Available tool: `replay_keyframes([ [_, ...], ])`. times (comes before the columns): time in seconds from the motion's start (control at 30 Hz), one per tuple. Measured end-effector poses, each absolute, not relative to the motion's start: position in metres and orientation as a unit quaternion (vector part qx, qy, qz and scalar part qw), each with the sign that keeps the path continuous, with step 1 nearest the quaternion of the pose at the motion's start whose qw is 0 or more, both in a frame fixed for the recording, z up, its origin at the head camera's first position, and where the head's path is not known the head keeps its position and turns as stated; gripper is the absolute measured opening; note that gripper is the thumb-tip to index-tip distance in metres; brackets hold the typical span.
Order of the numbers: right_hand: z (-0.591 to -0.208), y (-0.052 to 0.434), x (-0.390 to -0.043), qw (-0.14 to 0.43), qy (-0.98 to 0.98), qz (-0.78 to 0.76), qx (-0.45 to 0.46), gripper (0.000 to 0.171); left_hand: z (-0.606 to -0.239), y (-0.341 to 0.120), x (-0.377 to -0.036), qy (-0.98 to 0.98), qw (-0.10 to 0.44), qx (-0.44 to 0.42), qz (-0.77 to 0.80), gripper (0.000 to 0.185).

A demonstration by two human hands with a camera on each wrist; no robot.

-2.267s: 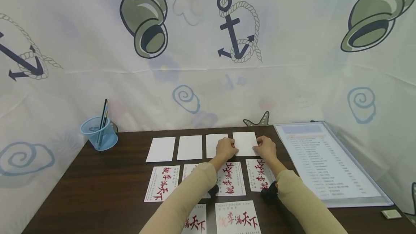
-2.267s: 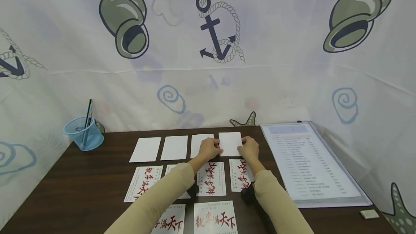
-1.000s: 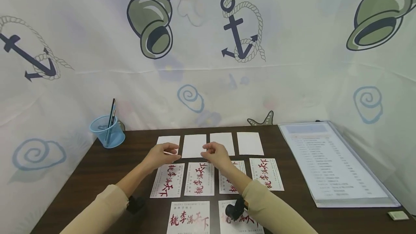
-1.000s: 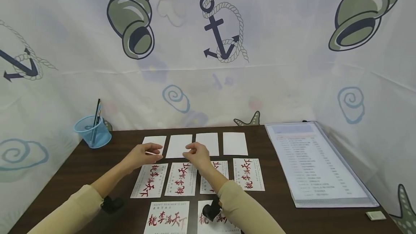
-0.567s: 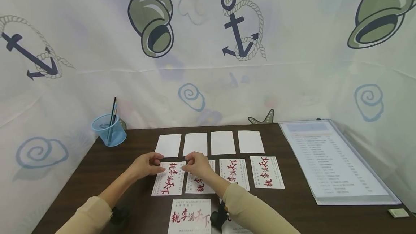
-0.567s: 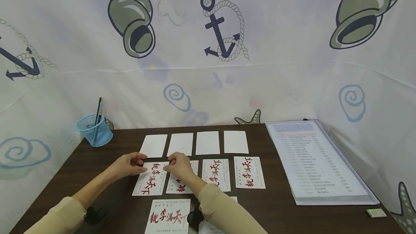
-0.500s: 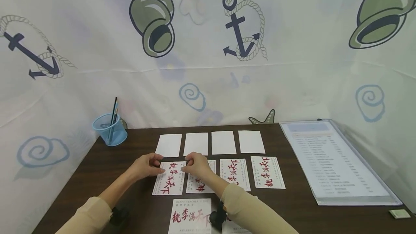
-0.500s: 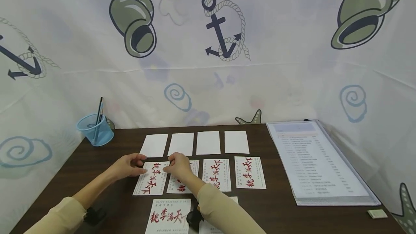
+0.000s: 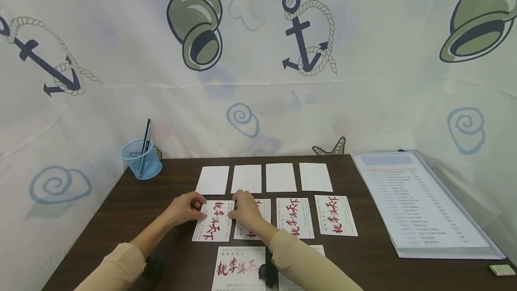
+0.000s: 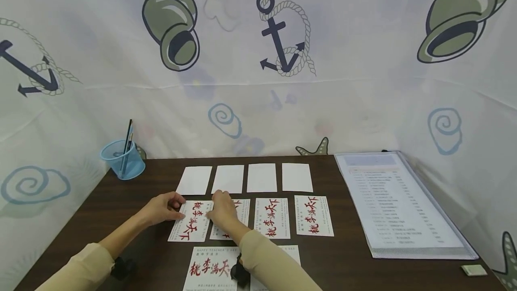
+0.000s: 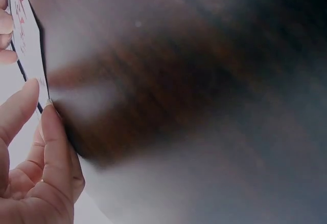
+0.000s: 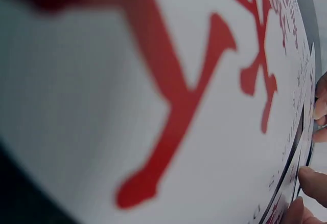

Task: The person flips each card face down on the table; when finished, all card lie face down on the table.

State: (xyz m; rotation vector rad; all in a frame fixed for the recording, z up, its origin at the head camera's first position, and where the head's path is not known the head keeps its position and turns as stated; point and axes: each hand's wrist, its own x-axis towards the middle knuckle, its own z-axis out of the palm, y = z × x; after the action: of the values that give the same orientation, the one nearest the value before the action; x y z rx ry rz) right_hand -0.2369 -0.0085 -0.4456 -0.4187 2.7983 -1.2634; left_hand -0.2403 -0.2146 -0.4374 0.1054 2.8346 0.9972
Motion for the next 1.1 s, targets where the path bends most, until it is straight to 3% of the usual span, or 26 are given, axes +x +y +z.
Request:
replay_keyframes([
  [0.33, -0.444, -0.0095, -0.2374, 0.042, 0.905, -0.405, -0.119, 0.035, -0.4388, -0.2151, -0.2388, 0.936, 0.073, 0.036, 0.343, 0.045],
  [0.87, -0.4463, -0.0034, -0.2377, -0.005, 0.871, -0.471, -0.139, 0.022, -0.4368, -0.2131, -0.2355, 0.93, 0.064, 0.025, 0.362, 0.05],
  [1.1, -0.4487, -0.0042, -0.2407, 0.034, 0.817, -0.568, -0.089, 0.016, -0.4358, -0.2149, -0.2352, 0.92, 0.061, 0.014, 0.386, 0.044],
])
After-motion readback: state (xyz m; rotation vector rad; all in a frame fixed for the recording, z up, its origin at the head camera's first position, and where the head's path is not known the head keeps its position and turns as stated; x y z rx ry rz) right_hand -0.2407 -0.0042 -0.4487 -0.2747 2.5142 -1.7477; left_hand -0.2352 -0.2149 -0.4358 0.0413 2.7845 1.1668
